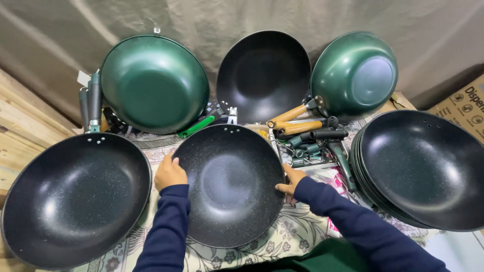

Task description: Assembling a wok handle using a spray bottle, screwdriver, and pliers.

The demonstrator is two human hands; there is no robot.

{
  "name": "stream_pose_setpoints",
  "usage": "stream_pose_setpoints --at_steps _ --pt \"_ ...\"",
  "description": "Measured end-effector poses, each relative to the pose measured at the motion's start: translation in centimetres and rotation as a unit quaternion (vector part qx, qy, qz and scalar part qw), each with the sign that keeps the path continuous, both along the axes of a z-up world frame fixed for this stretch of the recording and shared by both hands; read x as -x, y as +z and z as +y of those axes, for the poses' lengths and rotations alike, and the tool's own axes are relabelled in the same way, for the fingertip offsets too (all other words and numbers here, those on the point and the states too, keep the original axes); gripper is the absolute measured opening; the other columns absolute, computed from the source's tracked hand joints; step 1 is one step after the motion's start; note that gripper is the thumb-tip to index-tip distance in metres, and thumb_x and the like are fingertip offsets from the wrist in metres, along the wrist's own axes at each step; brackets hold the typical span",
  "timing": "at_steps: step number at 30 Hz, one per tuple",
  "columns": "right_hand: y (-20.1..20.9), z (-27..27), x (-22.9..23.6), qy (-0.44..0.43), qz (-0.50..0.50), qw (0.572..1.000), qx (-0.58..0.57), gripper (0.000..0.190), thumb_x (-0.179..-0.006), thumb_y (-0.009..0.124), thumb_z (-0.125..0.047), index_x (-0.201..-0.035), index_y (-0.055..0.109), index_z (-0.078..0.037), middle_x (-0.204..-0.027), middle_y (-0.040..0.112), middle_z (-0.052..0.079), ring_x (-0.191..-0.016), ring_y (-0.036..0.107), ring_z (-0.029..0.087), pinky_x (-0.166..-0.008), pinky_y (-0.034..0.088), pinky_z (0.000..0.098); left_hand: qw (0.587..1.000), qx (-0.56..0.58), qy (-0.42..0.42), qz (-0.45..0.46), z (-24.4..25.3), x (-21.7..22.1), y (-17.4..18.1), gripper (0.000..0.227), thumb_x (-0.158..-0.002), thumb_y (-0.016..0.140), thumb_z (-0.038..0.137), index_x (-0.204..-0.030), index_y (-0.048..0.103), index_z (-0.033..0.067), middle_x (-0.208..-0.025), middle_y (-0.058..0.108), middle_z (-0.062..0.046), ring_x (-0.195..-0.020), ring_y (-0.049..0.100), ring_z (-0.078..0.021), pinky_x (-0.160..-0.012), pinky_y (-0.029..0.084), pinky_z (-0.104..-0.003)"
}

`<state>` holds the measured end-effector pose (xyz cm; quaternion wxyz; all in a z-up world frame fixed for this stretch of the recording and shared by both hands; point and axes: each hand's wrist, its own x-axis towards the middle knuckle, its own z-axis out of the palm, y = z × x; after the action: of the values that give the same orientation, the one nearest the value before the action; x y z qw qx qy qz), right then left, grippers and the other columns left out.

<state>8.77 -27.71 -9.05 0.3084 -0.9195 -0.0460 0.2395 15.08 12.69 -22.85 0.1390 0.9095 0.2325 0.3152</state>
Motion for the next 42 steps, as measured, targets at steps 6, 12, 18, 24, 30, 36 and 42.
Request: stream_pose_setpoints --at_steps 6,12,18,24,30,36,42 --pt "-6.4 -1.1 -3.6 -0.099 0.037 0.983 -0.149 0.051 -0.087 0.068 -0.013 -0.137 0.054 -0.011 -0.079 0.076 0.023 -0.043 0.070 0.030 -0.037 0.062 0.0328 0.996 0.056 -0.010 0.074 -0.5 0.0 0.3 0.026 -0.100 0.065 0.033 -0.122 0.074 0.0254 -0.106 0.078 0.000 -0.097 0.076 -0.0228 -0.084 0.059 -0.037" --pt "-9.1 -2.4 -5.8 -0.045 0.004 0.992 -0.116 0.061 -0.085 0.076 -0.020 -0.140 0.056 -0.008 -0.078 0.077 0.021 -0.039 0.068 0.027 -0.029 0.058 0.0321 0.996 0.001 -0.070 0.052 -3.1 2.2 5.2 0.060 -0.079 0.081 0.040 -0.131 0.068 0.0122 -0.113 0.072 -0.014 -0.105 0.069 -0.0368 -0.094 0.054 -0.047" --pt "-4.4 -3.4 -6.5 -0.109 0.014 0.979 -0.169 0.034 -0.102 0.052 -0.034 -0.107 0.073 -0.008 -0.068 0.073 0.022 -0.050 0.074 0.029 -0.039 0.061 0.0337 0.961 0.000 -0.271 0.062 -8.2 1.8 7.4 0.043 -0.080 0.080 0.040 -0.120 0.071 0.0304 -0.118 0.067 0.002 -0.111 0.065 -0.0263 -0.096 0.049 -0.046" --pt "-10.4 -4.2 -7.2 0.010 -0.058 0.970 0.237 0.037 -0.081 0.080 -0.046 -0.114 0.070 -0.031 -0.098 0.079 0.003 -0.100 0.077 0.025 -0.090 0.063 0.0422 0.785 0.177 -0.566 0.180 -19.5 6.6 11.0 0.051 -0.088 0.076 0.039 -0.133 0.066 0.0168 -0.127 0.069 -0.013 -0.119 0.067 -0.0311 -0.102 0.052 -0.043" --pt "-2.0 0.9 -2.7 0.088 -0.031 0.933 0.348 0.028 -0.101 0.048 -0.027 -0.119 0.065 -0.016 -0.111 0.076 0.012 -0.113 0.072 0.032 -0.092 0.059 0.0483 0.741 0.063 -0.606 0.282 -23.5 9.5 11.7 0.102 -0.086 0.072 0.047 -0.162 0.021 -0.0004 -0.157 0.029 -0.037 -0.145 0.036 -0.0500 -0.114 0.038 -0.055" --pt "-13.0 -2.3 -5.3 0.111 -0.145 0.890 0.418 0.030 -0.099 0.049 -0.024 -0.105 0.077 -0.015 -0.103 0.074 0.008 -0.112 0.062 0.030 -0.080 0.060 0.0501 0.794 -0.033 -0.572 0.201 -25.0 9.6 10.9 0.089 -0.084 0.075 0.024 -0.156 0.032 -0.0070 -0.161 0.022 -0.038 -0.152 0.020 -0.0502 -0.115 0.031 -0.055" --pt "-13.1 -1.0 -4.0 0.111 -0.126 0.873 0.458 0.031 -0.102 0.047 -0.026 -0.115 0.074 -0.018 -0.119 0.062 0.002 -0.116 0.050 0.024 -0.083 0.056 0.0417 0.803 -0.012 -0.554 0.221 -26.0 8.5 10.4 0.089 -0.081 0.068 0.018 -0.156 0.028 -0.0109 -0.162 0.014 -0.040 -0.153 0.015 -0.0513 -0.112 0.036 -0.053"
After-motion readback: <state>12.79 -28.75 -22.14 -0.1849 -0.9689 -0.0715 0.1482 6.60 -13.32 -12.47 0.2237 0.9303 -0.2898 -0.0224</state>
